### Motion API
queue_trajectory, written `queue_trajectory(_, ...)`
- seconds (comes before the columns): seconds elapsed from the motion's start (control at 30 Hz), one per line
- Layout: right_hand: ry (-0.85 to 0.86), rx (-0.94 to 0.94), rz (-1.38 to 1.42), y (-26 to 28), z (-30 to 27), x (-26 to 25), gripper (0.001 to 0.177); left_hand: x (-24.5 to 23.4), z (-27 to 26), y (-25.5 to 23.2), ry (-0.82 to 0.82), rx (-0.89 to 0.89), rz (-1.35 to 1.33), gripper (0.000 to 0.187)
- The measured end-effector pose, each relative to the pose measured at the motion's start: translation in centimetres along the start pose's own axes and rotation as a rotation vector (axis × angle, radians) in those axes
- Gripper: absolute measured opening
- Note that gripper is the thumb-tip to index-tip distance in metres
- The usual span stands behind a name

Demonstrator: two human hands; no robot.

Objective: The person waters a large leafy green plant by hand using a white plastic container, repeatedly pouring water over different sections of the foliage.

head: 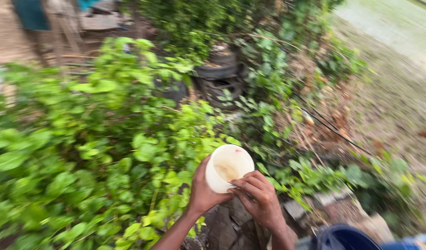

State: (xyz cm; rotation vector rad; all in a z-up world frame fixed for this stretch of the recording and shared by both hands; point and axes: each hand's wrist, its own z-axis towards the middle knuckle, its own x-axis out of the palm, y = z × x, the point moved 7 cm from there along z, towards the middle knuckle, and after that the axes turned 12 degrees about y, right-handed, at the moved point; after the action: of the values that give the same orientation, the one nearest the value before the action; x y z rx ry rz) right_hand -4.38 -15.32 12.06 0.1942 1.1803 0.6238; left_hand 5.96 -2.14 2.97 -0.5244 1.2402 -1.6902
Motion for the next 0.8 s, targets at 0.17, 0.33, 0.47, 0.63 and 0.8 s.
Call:
queue_trajectory(0.17, 0.039, -0.219, 0.146, 4.5, 5.7, 3.9, 0.018, -10.2, -3.1, -4.2, -0.201, -0.084, 0.394, 0.112)
queue_trajectory(0.33, -0.037, -0.037, 1.003, 1.5, 9.7, 11.4, 0.019, -17.1, -7.0, -5.8, -0.345, -0.223, 0.616, 0.112)
queue_trajectory(0.47, -0.162, 0.386, 1.762, -3.0, 11.8, 20.6, 0.024, -19.7, -9.3, -6.3, -0.353, -0.319, 0.764, 0.113)
queue_trajectory(0.63, -0.069, 0.682, 2.133, -6.0, 12.8, 31.8, 0.012, -21.3, -10.4, -6.6, -0.309, -0.37, 0.978, 0.109)
queue_trajectory(0.8, -0.02, 0.723, 2.296, -5.3, 13.8, 38.0, 0.015, -23.6, -11.8, -6.6, -0.321, -0.394, 1.037, 0.113)
